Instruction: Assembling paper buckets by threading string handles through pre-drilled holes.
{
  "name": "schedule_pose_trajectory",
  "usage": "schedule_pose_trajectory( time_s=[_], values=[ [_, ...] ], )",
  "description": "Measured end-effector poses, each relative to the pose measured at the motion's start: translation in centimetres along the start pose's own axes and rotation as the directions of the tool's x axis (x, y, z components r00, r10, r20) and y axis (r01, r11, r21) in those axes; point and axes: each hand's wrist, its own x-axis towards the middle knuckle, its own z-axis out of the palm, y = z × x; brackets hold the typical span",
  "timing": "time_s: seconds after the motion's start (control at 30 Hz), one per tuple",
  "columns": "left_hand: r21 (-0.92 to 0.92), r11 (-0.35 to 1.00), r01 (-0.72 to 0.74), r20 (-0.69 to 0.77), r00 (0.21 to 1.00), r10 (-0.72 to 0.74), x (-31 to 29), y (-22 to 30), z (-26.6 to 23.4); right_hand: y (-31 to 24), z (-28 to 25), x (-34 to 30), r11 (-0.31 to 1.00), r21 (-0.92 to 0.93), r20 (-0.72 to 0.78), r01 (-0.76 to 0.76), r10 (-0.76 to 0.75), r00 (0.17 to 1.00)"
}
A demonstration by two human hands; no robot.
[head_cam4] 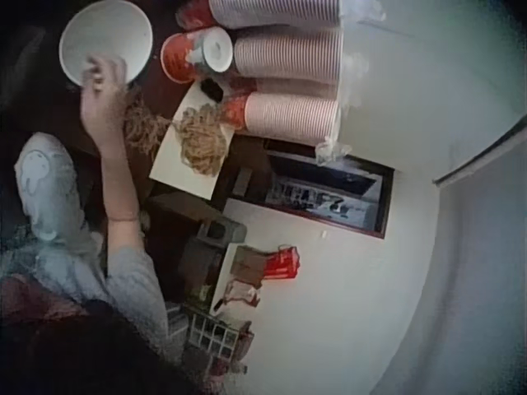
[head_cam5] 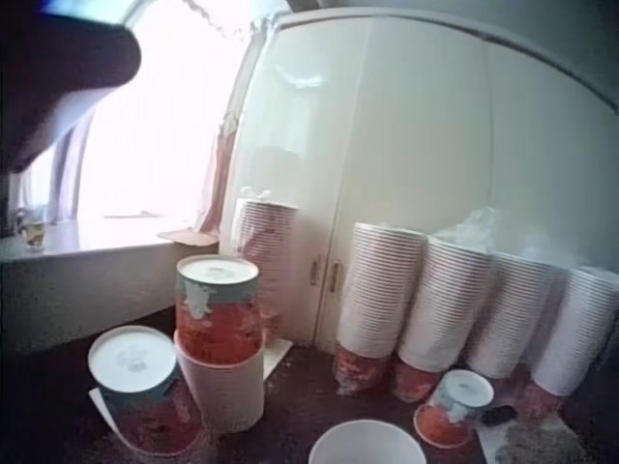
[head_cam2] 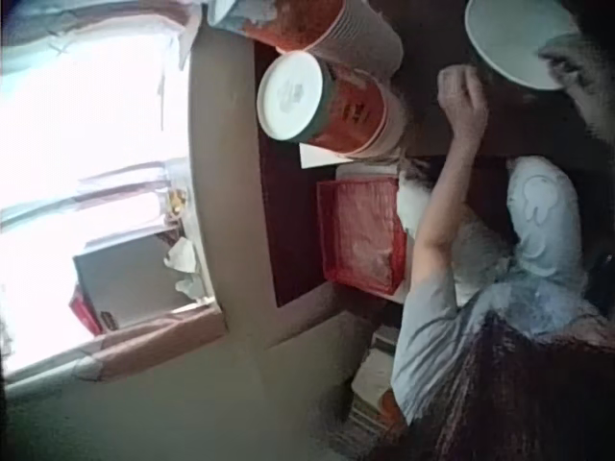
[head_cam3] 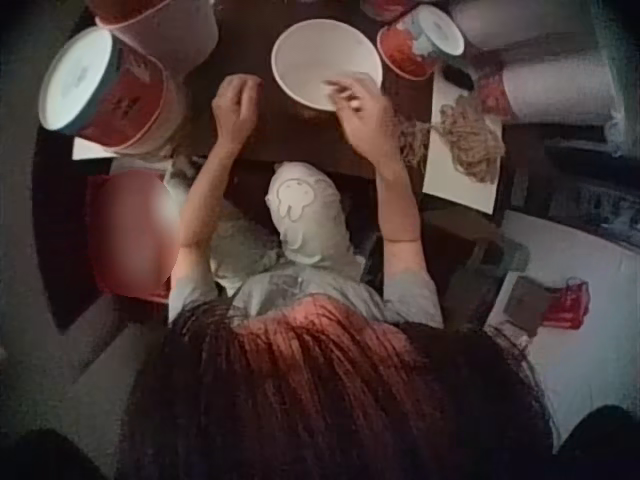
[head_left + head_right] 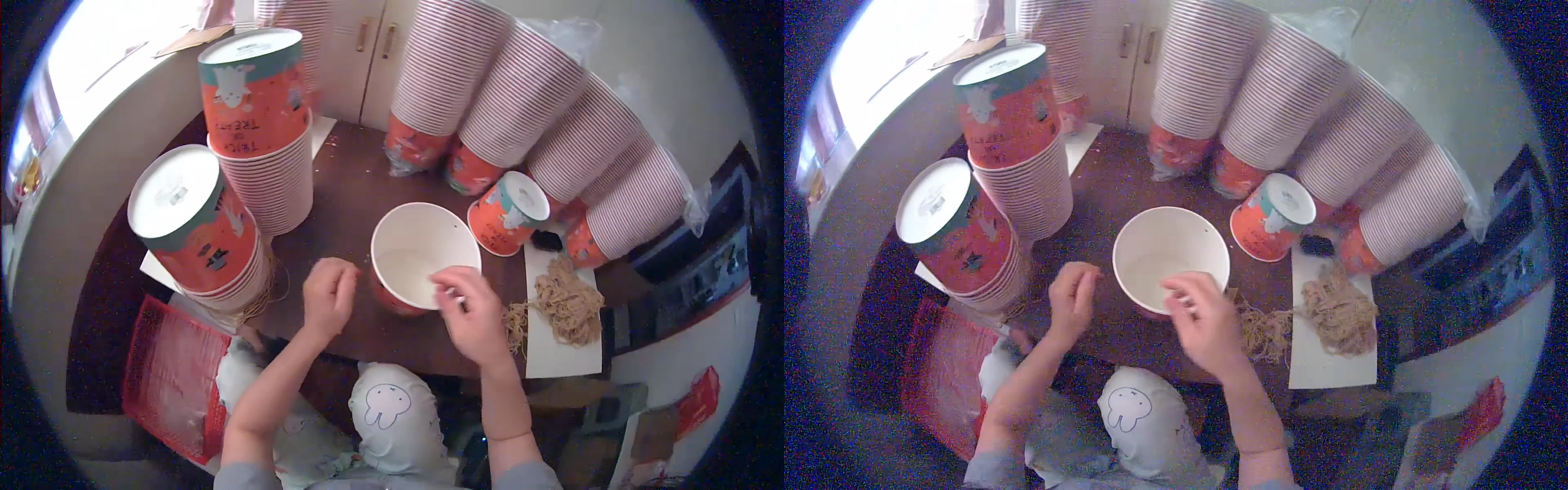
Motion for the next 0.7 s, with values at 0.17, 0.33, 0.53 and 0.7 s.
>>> schedule_pose_trajectory(
  time_s=[0.17, 0.33, 0.53, 0.7],
  values=[
    [-0.045, 0.990, 0.131, 0.010, 0.991, -0.131, 0.8, -0.4, 0.2, 7.3, -3.1, -4.4, 0.943, -0.071, -0.102, -0.324, 0.316, 0.943],
    [-0.239, 0.909, 0.342, 0.151, 0.938, -0.313, 0.7, -1.2, 2.2, 12.7, -2.7, -6.9, 0.780, -0.606, -0.016, -0.158, 0.186, 0.982],
    [-0.286, 0.907, 0.308, 0.235, 0.940, -0.246, 0.8, -1.3, 2.6, 12.7, -3.7, -5.5, 0.567, -0.823, 0.189, 0.019, 0.242, 0.952],
    [-0.174, 0.984, 0.041, 0.295, 0.955, 0.012, 1.0, -0.4, 2.0, 14.0, -5.9, -3.8, 0.605, -0.794, 0.108, -0.061, 0.239, 0.965]
  ],
)
